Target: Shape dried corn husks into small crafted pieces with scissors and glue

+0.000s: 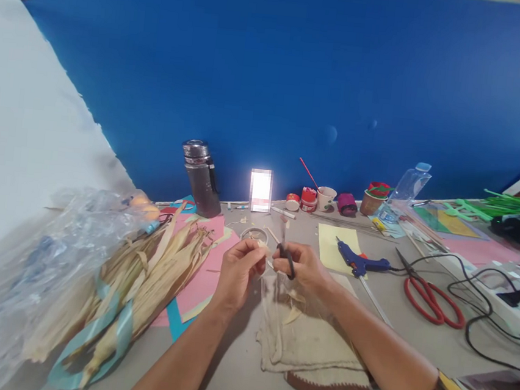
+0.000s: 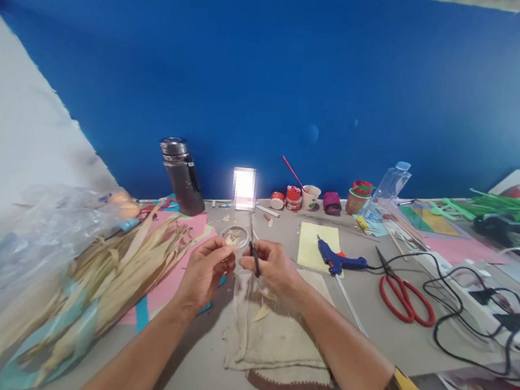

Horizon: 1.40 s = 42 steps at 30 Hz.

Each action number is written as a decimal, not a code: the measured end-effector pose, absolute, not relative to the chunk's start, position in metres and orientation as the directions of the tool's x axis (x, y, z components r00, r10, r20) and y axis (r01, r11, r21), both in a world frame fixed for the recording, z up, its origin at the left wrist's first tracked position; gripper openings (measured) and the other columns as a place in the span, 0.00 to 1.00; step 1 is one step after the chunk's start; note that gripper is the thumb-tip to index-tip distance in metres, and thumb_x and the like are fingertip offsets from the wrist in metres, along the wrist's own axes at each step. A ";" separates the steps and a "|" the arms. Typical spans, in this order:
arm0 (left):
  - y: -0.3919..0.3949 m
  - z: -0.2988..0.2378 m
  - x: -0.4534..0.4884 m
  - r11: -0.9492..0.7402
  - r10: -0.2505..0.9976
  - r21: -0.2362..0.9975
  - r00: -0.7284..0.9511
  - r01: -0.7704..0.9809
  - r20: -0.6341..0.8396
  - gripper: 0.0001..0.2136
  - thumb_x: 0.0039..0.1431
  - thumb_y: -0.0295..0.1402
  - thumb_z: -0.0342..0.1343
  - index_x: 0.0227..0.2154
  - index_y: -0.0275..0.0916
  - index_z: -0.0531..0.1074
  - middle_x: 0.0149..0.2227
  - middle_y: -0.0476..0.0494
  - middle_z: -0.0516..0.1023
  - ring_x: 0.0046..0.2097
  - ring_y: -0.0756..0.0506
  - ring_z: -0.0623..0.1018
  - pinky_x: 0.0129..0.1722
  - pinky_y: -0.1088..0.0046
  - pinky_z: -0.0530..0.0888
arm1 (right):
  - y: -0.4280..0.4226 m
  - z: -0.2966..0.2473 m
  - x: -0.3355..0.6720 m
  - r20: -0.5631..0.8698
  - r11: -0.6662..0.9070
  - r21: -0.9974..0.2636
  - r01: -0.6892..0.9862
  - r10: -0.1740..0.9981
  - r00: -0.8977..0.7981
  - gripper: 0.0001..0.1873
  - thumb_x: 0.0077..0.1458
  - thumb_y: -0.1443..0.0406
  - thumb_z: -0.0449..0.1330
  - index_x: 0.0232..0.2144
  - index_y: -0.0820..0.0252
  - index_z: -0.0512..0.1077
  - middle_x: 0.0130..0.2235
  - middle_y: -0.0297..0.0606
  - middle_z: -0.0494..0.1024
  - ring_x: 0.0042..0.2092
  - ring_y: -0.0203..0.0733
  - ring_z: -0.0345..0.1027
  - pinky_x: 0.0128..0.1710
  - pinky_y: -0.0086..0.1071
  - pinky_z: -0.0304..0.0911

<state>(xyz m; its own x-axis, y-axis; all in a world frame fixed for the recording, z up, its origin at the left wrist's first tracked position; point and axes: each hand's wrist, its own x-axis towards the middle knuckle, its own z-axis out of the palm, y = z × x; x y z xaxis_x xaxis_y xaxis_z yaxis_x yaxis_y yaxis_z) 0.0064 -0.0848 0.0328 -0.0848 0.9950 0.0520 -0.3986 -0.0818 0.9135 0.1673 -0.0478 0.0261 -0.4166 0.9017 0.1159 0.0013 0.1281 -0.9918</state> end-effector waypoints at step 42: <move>-0.080 0.038 0.000 -0.074 0.992 0.825 -0.123 -0.560 0.005 0.11 0.43 0.31 0.68 0.24 0.38 0.69 0.23 0.53 0.72 0.23 0.54 0.68 0.25 0.77 0.65 | -0.048 0.019 0.164 0.131 0.142 -0.990 -0.010 0.884 -0.450 0.22 0.44 0.48 0.70 0.29 0.61 0.75 0.26 0.34 0.73 0.27 0.35 0.61 0.27 0.30 0.55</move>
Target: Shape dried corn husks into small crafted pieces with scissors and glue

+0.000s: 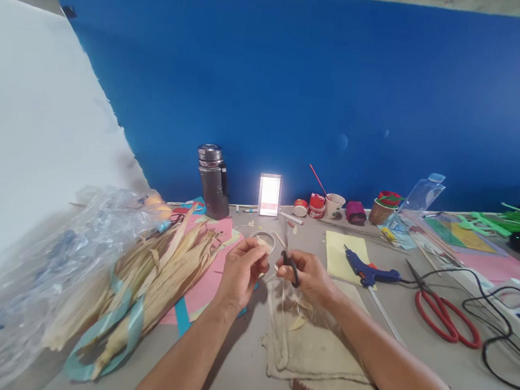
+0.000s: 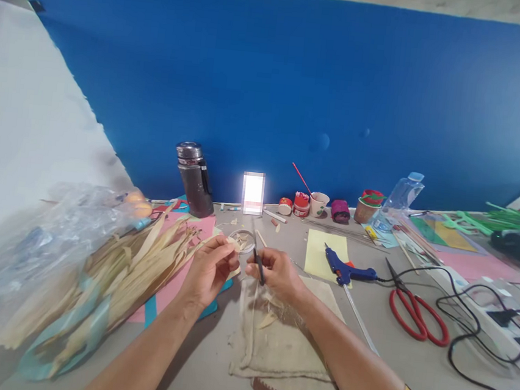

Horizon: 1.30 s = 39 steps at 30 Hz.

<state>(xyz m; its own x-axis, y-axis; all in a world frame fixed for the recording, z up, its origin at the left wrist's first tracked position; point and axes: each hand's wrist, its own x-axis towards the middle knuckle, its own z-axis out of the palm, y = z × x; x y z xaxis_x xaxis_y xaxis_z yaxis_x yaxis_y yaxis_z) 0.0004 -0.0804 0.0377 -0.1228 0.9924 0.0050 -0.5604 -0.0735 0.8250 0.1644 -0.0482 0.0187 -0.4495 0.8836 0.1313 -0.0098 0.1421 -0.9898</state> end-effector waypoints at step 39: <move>-0.083 0.038 -0.005 0.076 0.995 0.929 0.086 -0.361 -0.048 0.08 0.46 0.32 0.64 0.21 0.38 0.70 0.23 0.49 0.72 0.27 0.51 0.72 0.31 0.75 0.69 | -0.046 0.033 0.181 0.104 0.135 -0.991 0.018 0.839 -0.533 0.29 0.46 0.41 0.65 0.23 0.63 0.73 0.25 0.37 0.71 0.26 0.34 0.57 0.26 0.30 0.50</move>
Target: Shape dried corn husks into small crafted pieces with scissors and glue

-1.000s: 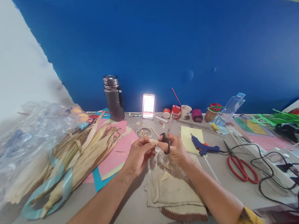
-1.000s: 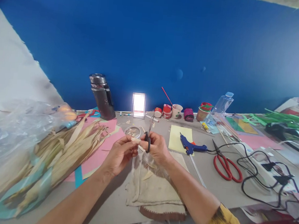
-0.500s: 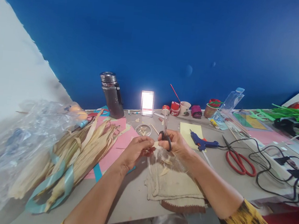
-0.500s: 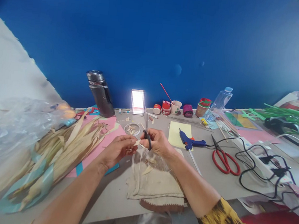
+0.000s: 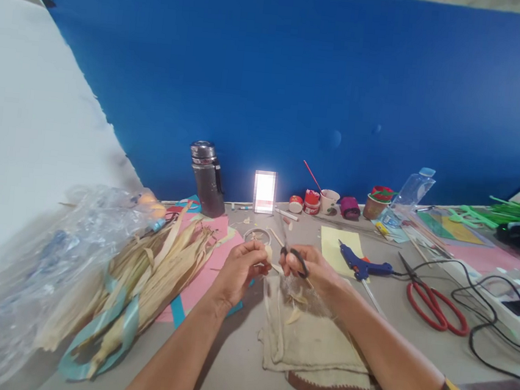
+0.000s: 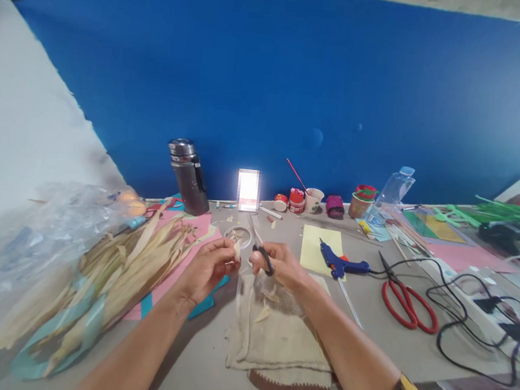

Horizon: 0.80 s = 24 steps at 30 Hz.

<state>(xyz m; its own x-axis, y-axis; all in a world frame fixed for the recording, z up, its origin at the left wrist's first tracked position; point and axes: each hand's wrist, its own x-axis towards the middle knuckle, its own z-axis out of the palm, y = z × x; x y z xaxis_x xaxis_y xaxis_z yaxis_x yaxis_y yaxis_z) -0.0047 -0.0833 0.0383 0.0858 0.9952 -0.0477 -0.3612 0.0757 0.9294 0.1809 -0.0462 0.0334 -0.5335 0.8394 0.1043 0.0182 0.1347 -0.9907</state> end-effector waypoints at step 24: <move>-0.082 0.039 -0.009 -0.118 0.986 0.958 -0.148 -0.263 0.081 0.06 0.49 0.32 0.61 0.24 0.40 0.69 0.24 0.50 0.73 0.27 0.50 0.72 0.29 0.75 0.68 | -0.047 0.018 0.176 -0.019 0.186 -0.952 0.244 0.757 -0.654 0.31 0.50 0.41 0.63 0.17 0.62 0.68 0.18 0.34 0.66 0.22 0.31 0.53 0.22 0.29 0.46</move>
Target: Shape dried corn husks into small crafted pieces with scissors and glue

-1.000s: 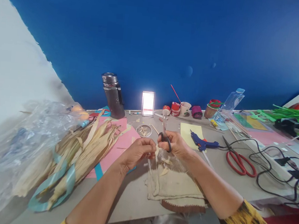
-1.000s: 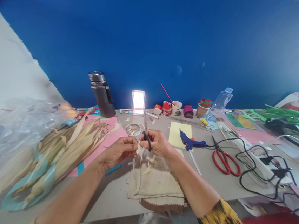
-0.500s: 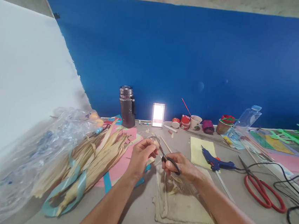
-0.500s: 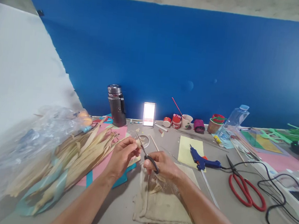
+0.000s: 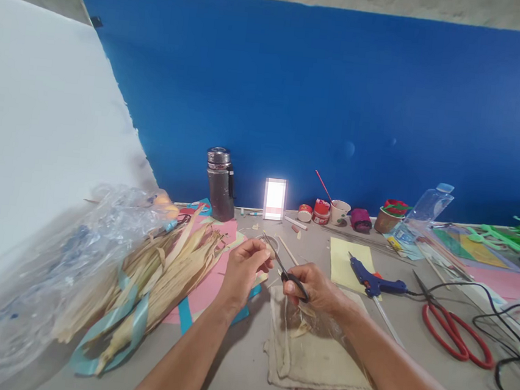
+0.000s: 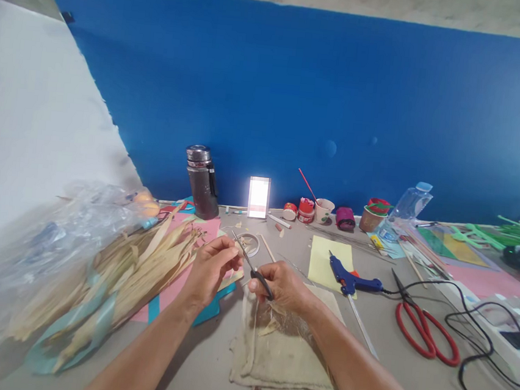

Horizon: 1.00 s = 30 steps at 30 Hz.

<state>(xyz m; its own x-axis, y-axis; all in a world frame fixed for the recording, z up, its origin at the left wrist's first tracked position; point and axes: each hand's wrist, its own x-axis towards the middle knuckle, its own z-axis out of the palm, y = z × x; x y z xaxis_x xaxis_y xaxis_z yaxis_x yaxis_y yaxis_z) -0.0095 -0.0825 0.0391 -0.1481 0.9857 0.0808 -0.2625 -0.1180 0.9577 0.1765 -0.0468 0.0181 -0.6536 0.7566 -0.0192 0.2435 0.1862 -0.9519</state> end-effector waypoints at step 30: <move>-0.082 0.041 -0.010 -0.091 0.996 0.962 -0.036 -0.258 0.084 0.04 0.46 0.31 0.60 0.22 0.38 0.70 0.24 0.49 0.74 0.26 0.51 0.72 0.30 0.74 0.70 | -0.038 0.015 0.180 -0.075 0.099 -0.961 0.260 0.806 -0.587 0.29 0.48 0.41 0.63 0.19 0.61 0.71 0.19 0.36 0.69 0.22 0.33 0.54 0.23 0.30 0.48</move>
<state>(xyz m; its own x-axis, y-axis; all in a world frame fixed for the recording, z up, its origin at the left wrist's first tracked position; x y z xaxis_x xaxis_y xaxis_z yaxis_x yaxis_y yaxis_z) -0.0101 -0.0824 0.0411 -0.0358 0.9958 0.0843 -0.2582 -0.0907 0.9618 0.1795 -0.0382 0.0148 -0.5869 0.8061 -0.0753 0.2597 0.0994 -0.9606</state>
